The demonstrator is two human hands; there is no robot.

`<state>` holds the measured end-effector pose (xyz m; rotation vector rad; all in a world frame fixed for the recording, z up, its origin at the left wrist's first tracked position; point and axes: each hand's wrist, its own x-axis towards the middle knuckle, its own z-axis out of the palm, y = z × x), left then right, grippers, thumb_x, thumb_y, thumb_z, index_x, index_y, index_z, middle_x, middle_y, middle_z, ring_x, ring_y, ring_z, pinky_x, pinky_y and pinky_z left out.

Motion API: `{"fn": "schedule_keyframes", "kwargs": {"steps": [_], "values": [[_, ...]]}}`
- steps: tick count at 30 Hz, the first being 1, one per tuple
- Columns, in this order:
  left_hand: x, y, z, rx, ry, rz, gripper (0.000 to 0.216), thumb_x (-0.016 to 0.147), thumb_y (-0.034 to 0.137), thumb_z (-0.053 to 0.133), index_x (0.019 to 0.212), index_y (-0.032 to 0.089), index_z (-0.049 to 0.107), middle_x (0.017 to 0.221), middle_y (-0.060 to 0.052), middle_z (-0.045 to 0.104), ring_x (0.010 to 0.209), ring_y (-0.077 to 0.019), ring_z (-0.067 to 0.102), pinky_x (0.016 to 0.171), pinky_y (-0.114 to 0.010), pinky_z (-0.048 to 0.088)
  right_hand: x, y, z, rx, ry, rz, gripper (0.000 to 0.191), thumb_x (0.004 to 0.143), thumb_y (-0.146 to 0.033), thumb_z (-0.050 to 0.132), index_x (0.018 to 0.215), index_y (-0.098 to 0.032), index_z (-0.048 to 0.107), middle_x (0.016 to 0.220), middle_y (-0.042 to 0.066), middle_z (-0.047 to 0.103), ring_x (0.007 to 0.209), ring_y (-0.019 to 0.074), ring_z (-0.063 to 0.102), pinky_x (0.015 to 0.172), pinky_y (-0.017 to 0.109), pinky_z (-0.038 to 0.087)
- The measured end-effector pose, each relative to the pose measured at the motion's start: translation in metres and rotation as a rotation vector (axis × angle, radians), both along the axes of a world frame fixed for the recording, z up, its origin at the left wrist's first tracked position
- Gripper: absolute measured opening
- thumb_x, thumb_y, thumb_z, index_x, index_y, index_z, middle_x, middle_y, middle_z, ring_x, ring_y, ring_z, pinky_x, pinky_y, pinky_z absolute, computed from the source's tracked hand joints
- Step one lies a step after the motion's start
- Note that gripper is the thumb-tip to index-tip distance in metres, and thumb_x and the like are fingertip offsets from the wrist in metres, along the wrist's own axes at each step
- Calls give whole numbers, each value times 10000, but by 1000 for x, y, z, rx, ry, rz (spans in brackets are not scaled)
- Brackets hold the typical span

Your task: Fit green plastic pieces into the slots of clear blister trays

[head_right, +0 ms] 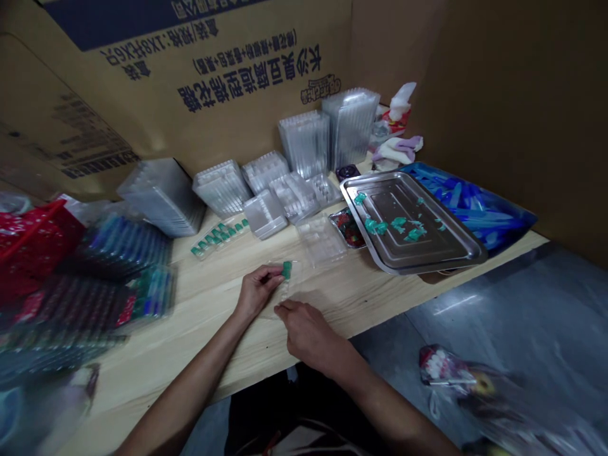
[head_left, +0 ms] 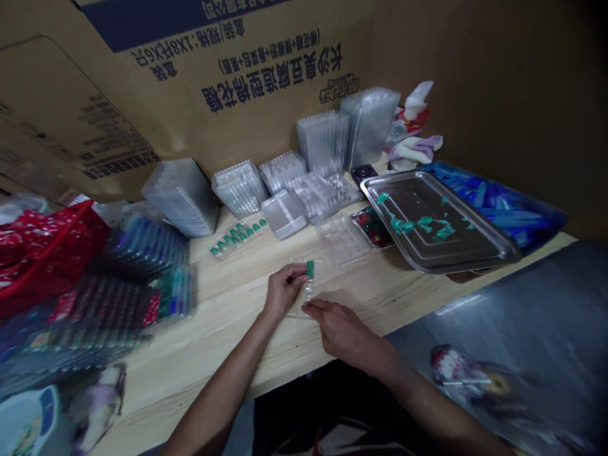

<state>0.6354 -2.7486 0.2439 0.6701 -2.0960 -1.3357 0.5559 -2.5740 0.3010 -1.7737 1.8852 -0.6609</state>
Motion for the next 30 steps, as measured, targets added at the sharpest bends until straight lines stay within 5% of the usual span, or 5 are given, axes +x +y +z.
{"fn": "schedule_keyframes", "kwargs": {"steps": [7,10,18,25,30], "values": [[4,-3,8,-663,-26,-194,179,935,222,552,966,190,725,1032,-105,708,931,-179,680,796,-303,570,-2,0,1,-1,-29,-2,595,716,55,426,1245,-150,606,1214,106,657,1147,188,599,995,303,449],[6,-5,11,-828,-42,-264,215,954,183,500,994,187,711,1067,-107,708,986,-186,674,825,-321,584,-1,0,1,2,-26,-4,603,713,57,432,1254,-147,604,1210,111,659,1134,189,604,993,306,451],[17,-10,9,-872,-3,-306,288,955,175,481,1164,204,678,1144,-111,705,1074,-203,664,864,-339,594,0,-4,7,14,-39,-33,531,726,30,425,1177,-143,643,1168,108,676,1101,186,621,978,299,465],[3,-13,14,-770,-16,-205,218,924,249,550,1065,245,716,1050,-75,729,980,-189,704,863,-320,593,-5,-5,12,-26,41,11,419,727,-41,488,1098,-135,657,1092,112,707,1054,210,650,928,287,497],[4,-10,13,-863,-40,-194,270,930,215,492,1072,253,718,1081,-77,719,973,-182,709,781,-269,602,-33,0,30,-131,-28,77,417,759,-41,489,1098,-179,688,1072,68,733,1032,172,666,919,247,480]]}}
